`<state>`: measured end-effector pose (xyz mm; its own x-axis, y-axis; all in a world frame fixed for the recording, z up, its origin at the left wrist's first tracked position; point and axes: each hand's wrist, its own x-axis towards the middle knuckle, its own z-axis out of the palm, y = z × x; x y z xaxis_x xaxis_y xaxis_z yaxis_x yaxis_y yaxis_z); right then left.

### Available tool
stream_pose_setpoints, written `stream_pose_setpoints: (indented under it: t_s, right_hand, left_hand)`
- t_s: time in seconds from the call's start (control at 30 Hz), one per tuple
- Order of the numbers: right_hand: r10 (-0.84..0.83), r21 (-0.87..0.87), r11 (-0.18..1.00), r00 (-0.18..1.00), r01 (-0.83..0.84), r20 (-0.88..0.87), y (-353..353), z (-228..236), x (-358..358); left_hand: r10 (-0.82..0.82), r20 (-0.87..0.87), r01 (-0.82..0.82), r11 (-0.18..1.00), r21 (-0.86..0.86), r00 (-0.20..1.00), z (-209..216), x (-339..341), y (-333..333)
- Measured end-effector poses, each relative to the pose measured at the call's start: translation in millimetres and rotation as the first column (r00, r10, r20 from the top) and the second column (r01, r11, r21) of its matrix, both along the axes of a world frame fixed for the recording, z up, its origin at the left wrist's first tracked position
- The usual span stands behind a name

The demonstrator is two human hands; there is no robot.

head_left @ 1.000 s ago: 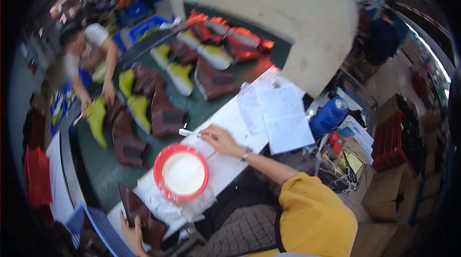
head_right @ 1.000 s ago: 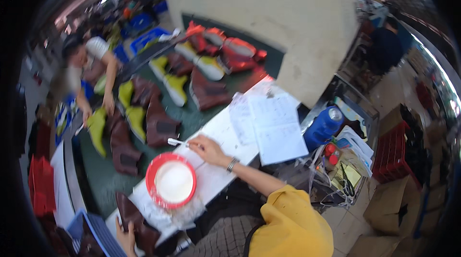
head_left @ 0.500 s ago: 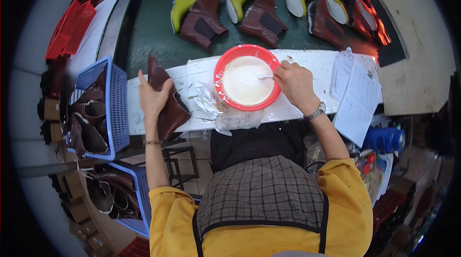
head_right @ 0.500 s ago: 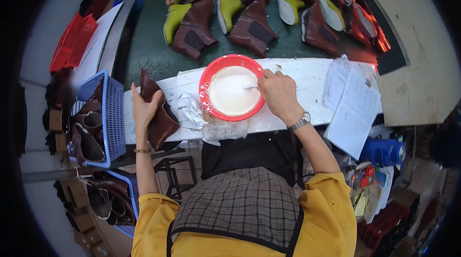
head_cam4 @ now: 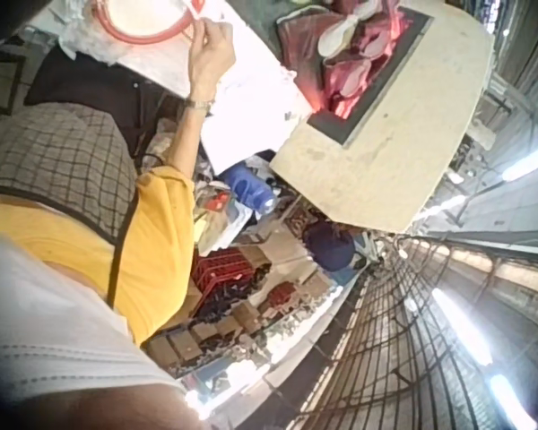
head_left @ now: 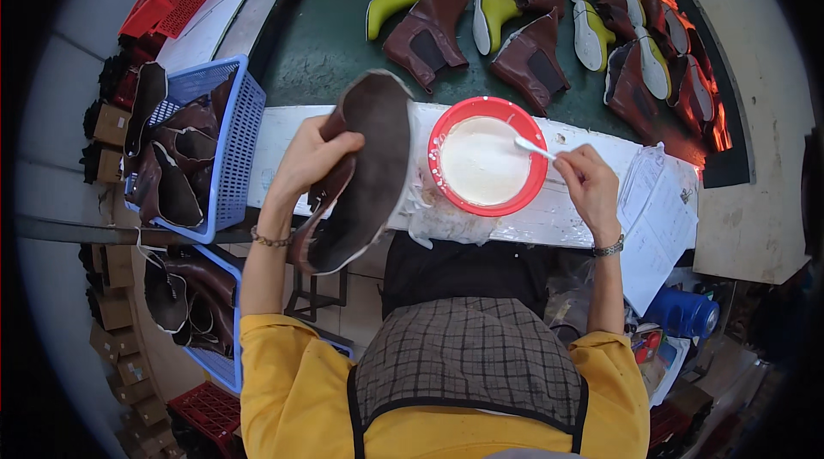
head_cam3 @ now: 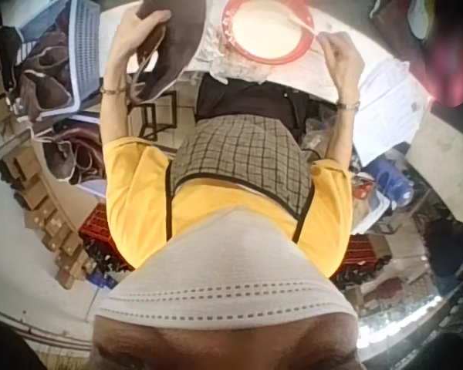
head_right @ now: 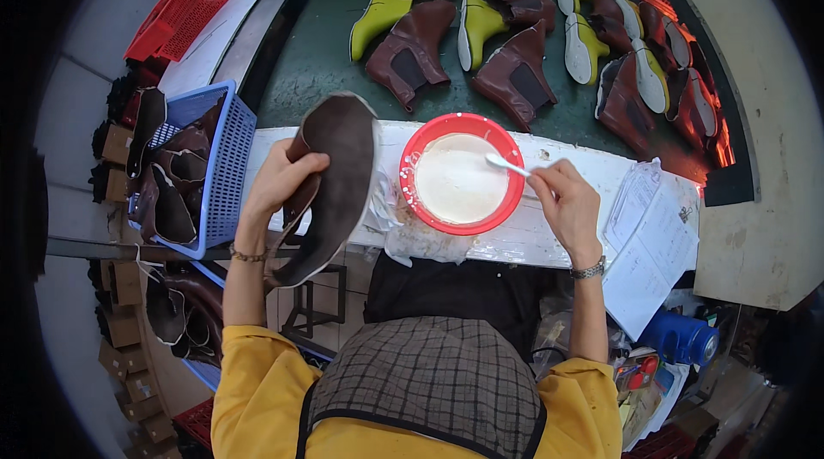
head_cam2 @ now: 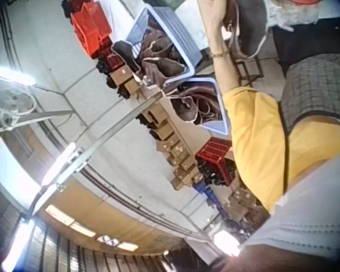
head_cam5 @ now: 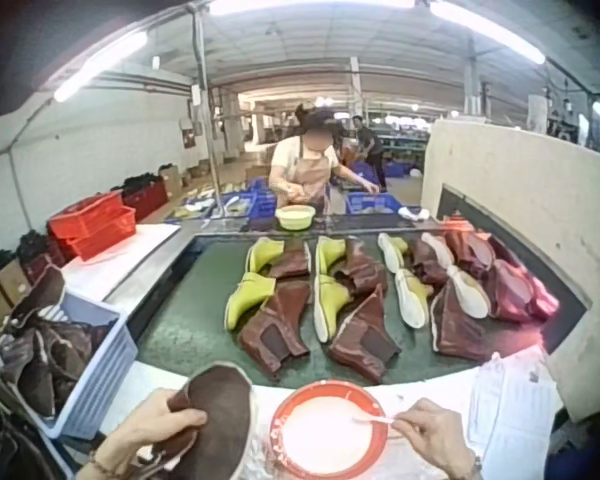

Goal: Applying a white liquid adhesive to the edges of shoe uppers using a small brush or applicator.

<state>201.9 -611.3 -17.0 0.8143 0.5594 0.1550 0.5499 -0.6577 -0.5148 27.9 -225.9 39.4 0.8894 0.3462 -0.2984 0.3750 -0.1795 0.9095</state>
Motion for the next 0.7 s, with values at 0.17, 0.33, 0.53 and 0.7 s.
stream_pose_setpoints:
  t_s: [0.17, 0.33, 0.53, 0.7]
  right_hand:
    - [0.277, 0.461, 0.829, 0.949, -0.315, 0.150, 48.9, 51.9, 1.9]
    - [0.315, 0.404, 0.807, 0.892, -0.431, 0.323, 65.0, 53.1, 8.8]
    - [0.180, 0.467, 0.835, 0.946, -0.291, 0.269, 60.6, 36.9, -19.0]
    - [0.239, 0.433, 0.847, 0.949, -0.308, 0.207, 56.4, 30.8, -36.1]
  left_hand:
    - [-0.292, -0.094, 0.279, 0.951, -0.134, 0.952, 19.6, 6.0, -37.6]
    - [-0.426, -0.189, 0.381, 0.895, -0.233, 0.885, 44.2, 8.7, -53.5]
    - [0.028, 0.177, 0.018, 0.966, -0.257, 0.984, 36.6, -1.9, -58.5]
    - [0.073, 0.165, -0.049, 0.988, -0.147, 0.984, 28.5, 0.8, -51.2]
